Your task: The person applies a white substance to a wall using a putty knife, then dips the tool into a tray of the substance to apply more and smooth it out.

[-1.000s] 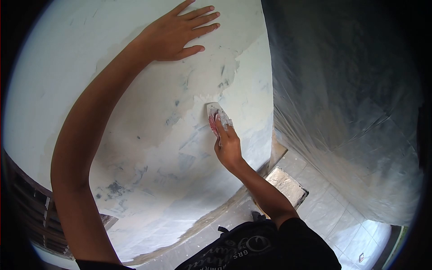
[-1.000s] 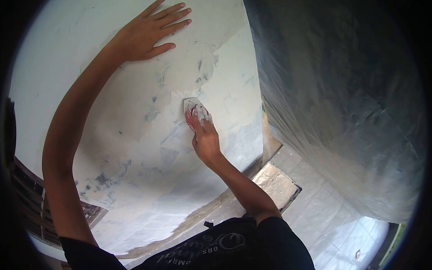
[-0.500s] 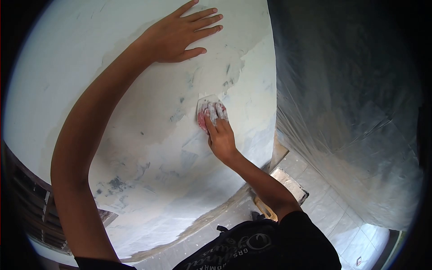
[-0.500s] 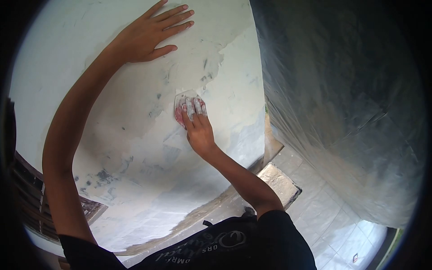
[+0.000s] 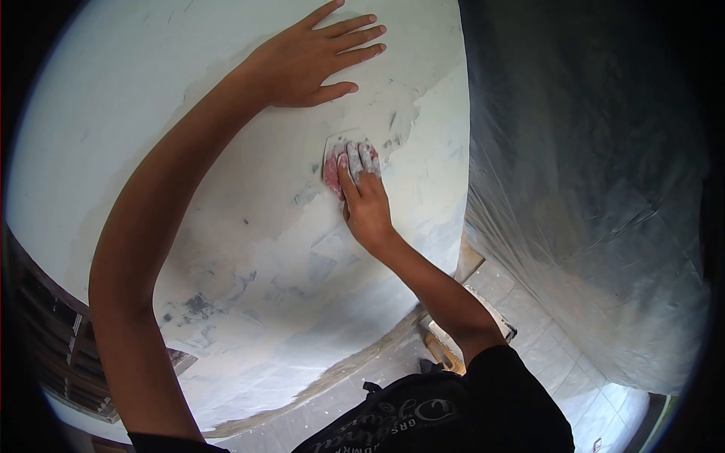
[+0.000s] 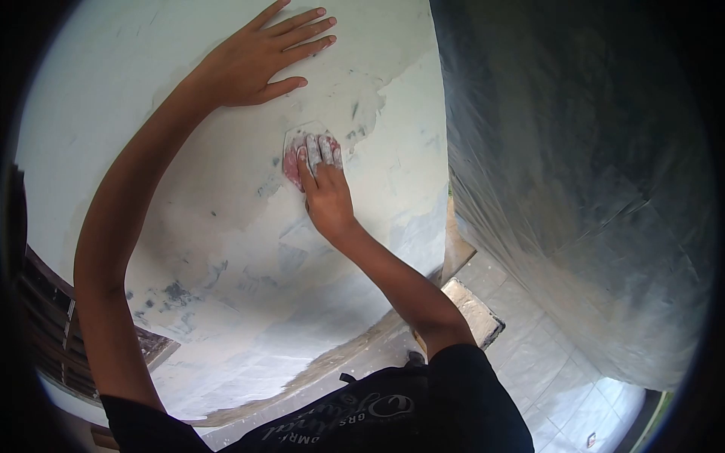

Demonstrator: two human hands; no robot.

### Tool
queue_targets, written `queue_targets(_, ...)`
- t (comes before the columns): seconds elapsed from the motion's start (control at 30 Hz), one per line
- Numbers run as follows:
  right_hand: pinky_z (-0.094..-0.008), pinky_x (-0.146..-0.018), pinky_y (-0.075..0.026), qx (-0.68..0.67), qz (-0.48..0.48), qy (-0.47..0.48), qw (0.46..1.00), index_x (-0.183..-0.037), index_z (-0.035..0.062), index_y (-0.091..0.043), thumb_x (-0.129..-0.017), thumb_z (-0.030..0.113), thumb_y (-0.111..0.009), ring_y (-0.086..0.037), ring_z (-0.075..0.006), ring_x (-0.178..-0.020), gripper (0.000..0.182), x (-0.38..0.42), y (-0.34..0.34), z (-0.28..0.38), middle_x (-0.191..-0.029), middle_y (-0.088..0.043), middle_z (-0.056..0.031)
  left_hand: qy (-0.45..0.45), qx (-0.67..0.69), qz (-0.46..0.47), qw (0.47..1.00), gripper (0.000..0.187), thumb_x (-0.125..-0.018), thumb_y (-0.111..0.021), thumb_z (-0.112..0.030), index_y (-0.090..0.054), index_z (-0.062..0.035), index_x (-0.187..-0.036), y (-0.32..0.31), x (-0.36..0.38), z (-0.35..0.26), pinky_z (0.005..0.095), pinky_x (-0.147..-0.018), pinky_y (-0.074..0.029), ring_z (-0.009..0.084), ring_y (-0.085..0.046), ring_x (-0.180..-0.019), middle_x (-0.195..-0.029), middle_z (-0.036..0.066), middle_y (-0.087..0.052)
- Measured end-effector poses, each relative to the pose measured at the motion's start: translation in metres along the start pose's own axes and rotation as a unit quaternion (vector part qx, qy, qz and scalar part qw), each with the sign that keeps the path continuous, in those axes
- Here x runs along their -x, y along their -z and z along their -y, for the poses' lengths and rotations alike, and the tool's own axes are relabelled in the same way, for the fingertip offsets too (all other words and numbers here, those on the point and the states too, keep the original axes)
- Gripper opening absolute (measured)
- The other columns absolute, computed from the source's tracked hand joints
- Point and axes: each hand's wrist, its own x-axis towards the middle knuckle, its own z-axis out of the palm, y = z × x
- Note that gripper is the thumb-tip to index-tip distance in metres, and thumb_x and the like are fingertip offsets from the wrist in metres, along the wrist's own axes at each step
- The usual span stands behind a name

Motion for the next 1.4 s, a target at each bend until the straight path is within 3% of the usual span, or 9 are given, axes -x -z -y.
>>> queue_targets(0.23,-0.0525,-0.092,-0.046,-0.119,0.06,-0.037,0.99,-0.139,-0.0079,-0.041,-0.07,-0.012,-0.057,-0.055,-0.0429,-0.086,0.072,0.08,0.04,0.026,-0.095,-0.056,-0.0284,-0.001,0.005,-0.003,1.0,0.062,-0.099,-0.038,-0.046,-0.033,-0.0061,-0.147,-0.004,0.001,-0.003,0.0516,-0.12,-0.008,0.0265,-0.019,-0.146,-0.155,0.013,-0.027)
queue_targets(0.27,-0.05,-0.097,-0.045,-0.119,0.084,-0.071,0.987,-0.14,-0.0069,-0.039,-0.068,-0.016,-0.056,-0.054,-0.0521,-0.107,0.074,0.073,0.052,0.023,-0.114,-0.054,-0.0346,-0.001,0.007,-0.003,1.0,0.062,-0.099,-0.039,-0.046,-0.033,-0.0059,-0.146,-0.005,0.001,-0.004,0.0515,-0.12,-0.008,0.0266,-0.019,-0.146,-0.155,0.013,-0.027)
queue_targets(0.5,-0.0505,-0.097,-0.043,0.002,-0.018,-0.033,0.999,-0.139,-0.0078,-0.04,-0.069,-0.016,-0.056,-0.054,-0.0443,-0.094,0.072,-0.035,0.045,-0.035,-0.101,-0.055,-0.0279,0.014,0.015,0.008,1.0,0.062,-0.099,-0.04,-0.046,-0.034,-0.0059,-0.146,-0.001,-0.003,-0.007,0.0511,-0.12,-0.007,0.0263,-0.018,-0.147,-0.156,0.013,-0.027)
queue_targets(0.63,-0.0541,-0.103,-0.037,0.06,-0.031,0.044,0.997,-0.136,-0.0093,-0.044,-0.069,-0.014,-0.056,-0.053,-0.0377,-0.087,0.068,-0.012,0.014,-0.047,-0.094,-0.053,-0.0237,0.018,0.025,0.016,0.999,0.062,-0.099,-0.04,-0.047,-0.034,-0.0065,-0.146,0.0,-0.004,-0.005,0.0511,-0.12,-0.007,0.026,-0.017,-0.147,-0.156,0.013,-0.026)
queue_targets(0.87,-0.0585,-0.107,-0.032,-0.02,0.024,-0.066,0.997,-0.14,-0.0107,-0.035,-0.067,-0.017,-0.052,-0.05,-0.0499,-0.111,0.076,0.074,0.038,-0.046,-0.111,-0.053,-0.0321,0.005,0.01,0.011,1.0,0.063,-0.1,-0.037,-0.048,-0.032,-0.0069,-0.147,-0.006,-0.003,-0.004,0.0513,-0.12,-0.006,0.0253,-0.017,-0.147,-0.156,0.012,-0.026)
queue_targets(1.0,-0.0493,-0.1,-0.042,0.027,-0.053,-0.06,0.996,-0.144,-0.0093,-0.029,-0.071,-0.018,-0.054,-0.053,-0.0495,-0.109,0.078,0.0,0.053,-0.051,-0.124,-0.048,-0.0361,0.007,0.007,0.005,1.0,0.062,-0.1,-0.038,-0.047,-0.033,-0.0066,-0.146,-0.007,-0.009,-0.006,0.0515,-0.12,-0.006,0.0257,-0.018,-0.147,-0.155,0.013,-0.028)
queue_targets(1.17,-0.0473,-0.087,-0.046,0.092,-0.033,-0.058,0.994,-0.138,-0.0144,-0.034,-0.073,-0.017,-0.054,-0.054,-0.0449,-0.092,0.068,-0.021,0.015,-0.049,-0.105,-0.052,-0.0329,0.0,0.027,-0.006,1.0,0.062,-0.099,-0.04,-0.046,-0.035,-0.0065,-0.146,-0.002,-0.016,-0.008,0.0519,-0.12,-0.007,0.0259,-0.019,-0.146,-0.155,0.013,-0.028)
queue_targets(1.2,-0.0475,-0.101,-0.04,0.119,0.022,-0.085,0.989,-0.136,-0.0166,-0.035,-0.074,-0.012,-0.052,-0.052,-0.0394,-0.098,0.064,-0.007,0.014,-0.043,-0.102,-0.053,-0.0288,-0.002,0.024,-0.009,1.0,0.062,-0.099,-0.04,-0.047,-0.035,-0.0066,-0.146,-0.001,-0.016,-0.008,0.052,-0.12,-0.007,0.0259,-0.019,-0.146,-0.155,0.013,-0.028)
queue_targets(1.4,-0.0488,-0.096,-0.045,0.017,0.115,-0.191,0.975,-0.141,-0.0133,-0.031,-0.072,-0.015,-0.054,-0.055,-0.0446,-0.097,0.072,0.075,0.036,-0.021,-0.104,-0.053,-0.0329,-0.008,0.016,-0.02,1.0,0.063,-0.099,-0.039,-0.048,-0.033,-0.007,-0.146,-0.004,-0.022,-0.01,0.0528,-0.119,-0.008,0.0254,-0.018,-0.147,-0.156,0.012,-0.027)
